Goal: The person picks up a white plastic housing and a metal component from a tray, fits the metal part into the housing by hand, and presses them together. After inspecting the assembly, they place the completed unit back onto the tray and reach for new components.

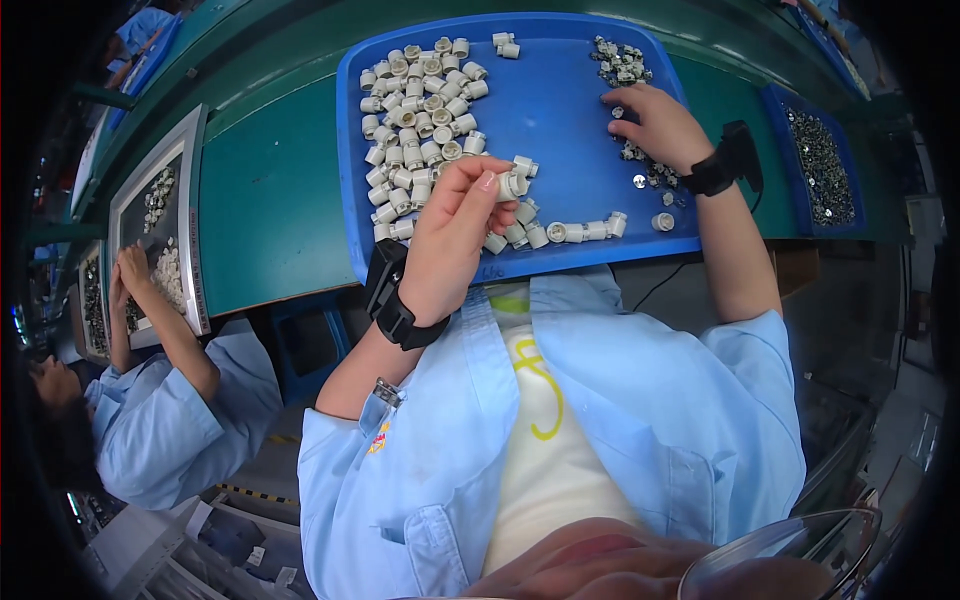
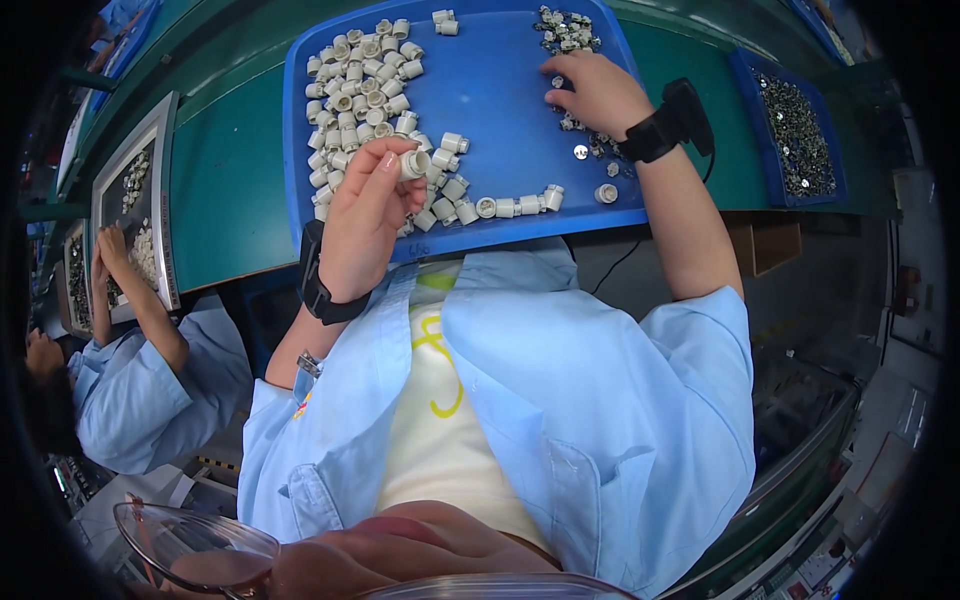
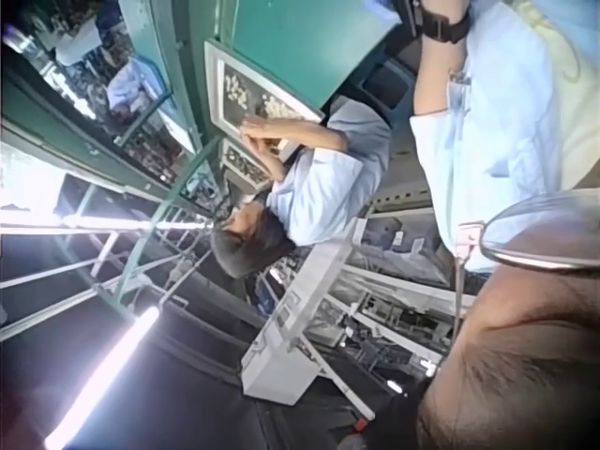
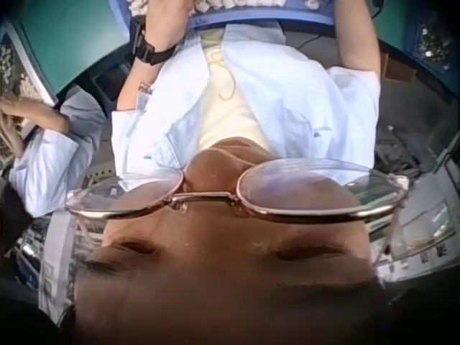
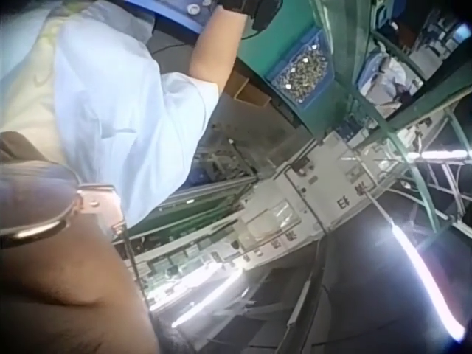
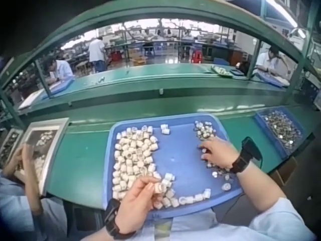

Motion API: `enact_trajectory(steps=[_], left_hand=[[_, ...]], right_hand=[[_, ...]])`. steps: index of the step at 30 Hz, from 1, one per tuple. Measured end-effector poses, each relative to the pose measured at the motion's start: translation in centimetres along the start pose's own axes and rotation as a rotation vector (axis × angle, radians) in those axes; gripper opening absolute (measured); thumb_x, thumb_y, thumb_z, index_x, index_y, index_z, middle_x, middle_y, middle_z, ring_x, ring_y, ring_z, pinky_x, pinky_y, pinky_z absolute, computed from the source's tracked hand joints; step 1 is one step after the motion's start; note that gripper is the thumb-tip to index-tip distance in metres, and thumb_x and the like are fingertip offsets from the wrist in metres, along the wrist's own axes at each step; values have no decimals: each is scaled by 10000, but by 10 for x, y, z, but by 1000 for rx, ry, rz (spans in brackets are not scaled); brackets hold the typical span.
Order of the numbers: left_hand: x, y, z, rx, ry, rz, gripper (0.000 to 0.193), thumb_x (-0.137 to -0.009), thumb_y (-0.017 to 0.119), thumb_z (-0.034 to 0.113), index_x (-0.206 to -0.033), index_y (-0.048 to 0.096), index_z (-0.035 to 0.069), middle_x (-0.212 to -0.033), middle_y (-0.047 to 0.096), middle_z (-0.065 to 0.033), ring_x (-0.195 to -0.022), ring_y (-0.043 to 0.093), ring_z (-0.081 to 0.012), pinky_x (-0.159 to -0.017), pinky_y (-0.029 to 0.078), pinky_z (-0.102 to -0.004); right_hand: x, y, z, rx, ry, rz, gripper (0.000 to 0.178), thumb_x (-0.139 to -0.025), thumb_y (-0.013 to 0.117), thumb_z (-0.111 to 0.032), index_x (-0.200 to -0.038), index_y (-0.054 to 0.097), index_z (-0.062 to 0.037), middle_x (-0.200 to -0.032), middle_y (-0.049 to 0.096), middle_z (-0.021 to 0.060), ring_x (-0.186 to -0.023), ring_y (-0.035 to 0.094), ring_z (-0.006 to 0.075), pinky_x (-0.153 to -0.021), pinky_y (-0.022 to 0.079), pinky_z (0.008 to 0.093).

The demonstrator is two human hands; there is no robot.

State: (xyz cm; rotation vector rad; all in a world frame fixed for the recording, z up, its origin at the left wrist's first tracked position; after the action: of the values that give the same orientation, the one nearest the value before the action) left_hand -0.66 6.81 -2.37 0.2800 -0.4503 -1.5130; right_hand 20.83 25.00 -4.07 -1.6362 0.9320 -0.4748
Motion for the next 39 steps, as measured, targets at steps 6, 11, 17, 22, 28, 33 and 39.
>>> enact_trajectory(steps=[6, 11, 17, 22, 28, 33, 39], left_hand=[[-1, 0, 0, -46, 2, 7, 221, -938, 432, 225, -1062, 506, 57, -868, 544, -7, -746, 493, -53, -701, 416, -202], [1, 1, 2, -60, -1, -15, 223, -933, 442, 214, -1073, 512, 55, -875, 553, -2, -757, 498, -50, -709, 418, -194], [5, 11, 7, -132, -59, -92, 219, -924, 471, 216, -1023, 559, 41, -941, 576, 12, -749, 499, -41, -679, 425, -190], [5, 8, 4, -199, -105, -126, 226, -918, 488, 217, -1018, 573, 33, -966, 581, 15, -749, 501, -39, -672, 430, -190], [8, 10, 3, -155, -44, -141, 244, -908, 514, 208, -1049, 568, 16, -944, 580, 13, -757, 497, -42, -657, 421, -189], [8, 13, 2, -112, 51, -135, 212, -874, 566, 167, -1020, 590, 14, -882, 583, 3, -735, 502, -53, -623, 411, -202], [5, 7, 5, -659, 424, 2, 211, -776, 652, 107, -975, 621, 46, -750, 555, -29, -646, 503, -119, -569, 398, -245]], right_hand=[[-3, -9, -5, -257, 131, -91, 227, -833, 575, -159, -1024, 581, -36, -1029, 582, 102, -883, 585, 210, -779, 461, 279], [23, -33, -51, -1176, 22, -86, 194, -856, 545, -96, -1039, 542, -31, -941, 592, 80, -885, 572, 152, -776, 449, 267], [53, -20, -103, -1450, -122, 22, 181, -841, 535, -11, -1022, 525, -17, -951, 593, 89, -934, 567, 165, -829, 438, 278], [59, -8, -126, -1344, -148, 116, 218, -811, 562, 28, -1021, 526, -19, -990, 587, 102, -966, 550, 184, -873, 414, 297], [55, -5, -132, -1073, -374, 224, 249, -771, 582, 53, -1009, 539, -6, -1084, 539, 134, -1069, 475, 224, -927, 366, 337], [58, -1, -135, -1206, -334, 186, 291, -737, 643, 6, -1015, 561, -24, -1112, 519, 137, -1118, 438, 243, -939, 350, 349], [57, -26, -138, -960, -351, 281, 269, -725, 672, -45, -983, 594, -48, -1035, 544, 112, -993, 493, 235, -840, 387, 331]])
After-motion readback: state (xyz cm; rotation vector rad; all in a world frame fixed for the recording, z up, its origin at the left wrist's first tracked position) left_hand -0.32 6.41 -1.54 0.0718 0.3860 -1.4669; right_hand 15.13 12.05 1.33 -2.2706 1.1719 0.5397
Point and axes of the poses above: each hand's wrist, its own x-axis away from the middle knuckle, its own y-axis out of the palm, z = x × y, the point moved 3 cm from there along -x, towards the middle knuckle
